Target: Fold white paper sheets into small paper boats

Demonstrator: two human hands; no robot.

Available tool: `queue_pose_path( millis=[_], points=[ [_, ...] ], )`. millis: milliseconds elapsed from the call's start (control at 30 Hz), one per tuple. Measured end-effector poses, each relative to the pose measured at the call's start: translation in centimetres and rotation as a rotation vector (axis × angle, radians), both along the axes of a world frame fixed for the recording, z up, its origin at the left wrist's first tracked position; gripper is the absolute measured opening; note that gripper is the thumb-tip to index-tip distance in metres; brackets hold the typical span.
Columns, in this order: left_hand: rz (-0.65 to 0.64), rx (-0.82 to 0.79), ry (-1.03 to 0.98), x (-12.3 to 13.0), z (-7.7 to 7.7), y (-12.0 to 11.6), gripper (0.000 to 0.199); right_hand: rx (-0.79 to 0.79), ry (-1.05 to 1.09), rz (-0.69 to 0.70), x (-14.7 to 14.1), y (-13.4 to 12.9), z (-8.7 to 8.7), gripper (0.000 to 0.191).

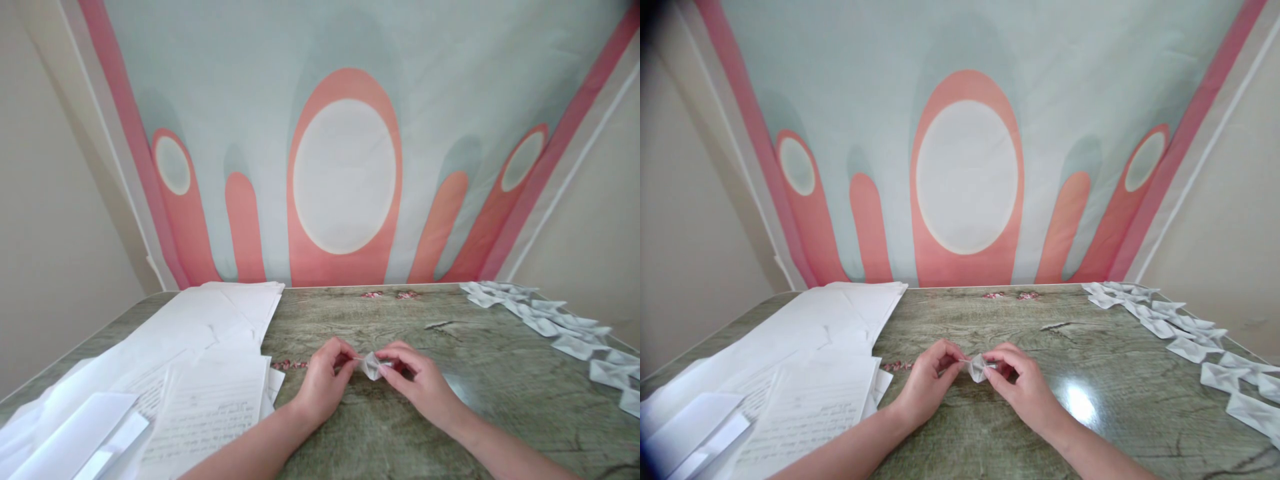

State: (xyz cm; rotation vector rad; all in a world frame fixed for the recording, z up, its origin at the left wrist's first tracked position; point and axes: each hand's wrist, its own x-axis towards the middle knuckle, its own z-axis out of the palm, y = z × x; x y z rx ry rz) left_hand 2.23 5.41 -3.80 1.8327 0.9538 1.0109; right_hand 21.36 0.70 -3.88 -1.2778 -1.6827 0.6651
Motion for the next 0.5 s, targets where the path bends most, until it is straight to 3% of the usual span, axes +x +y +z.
queue_pose_path(
  millis=[133,300,500],
  points=[
    [0.006,-0.03,-0.046,0.08,-0.04,0.18,0.002,0.017,-0.016,0.02,0.19,0.1,-0.06,0.023],
    [-0.026,-0.179,-0.2,0.25,-0.27,0.69,0.011,0.009,0.034,-0.012,0.28,0.31,-0.15,0.026],
    [-0.053,-0.21,-0.255,0.33,-0.02,0.75,0.016,-0.117,0.124,-0.008,0.46,0.47,-0.49,0.028]
  ],
)
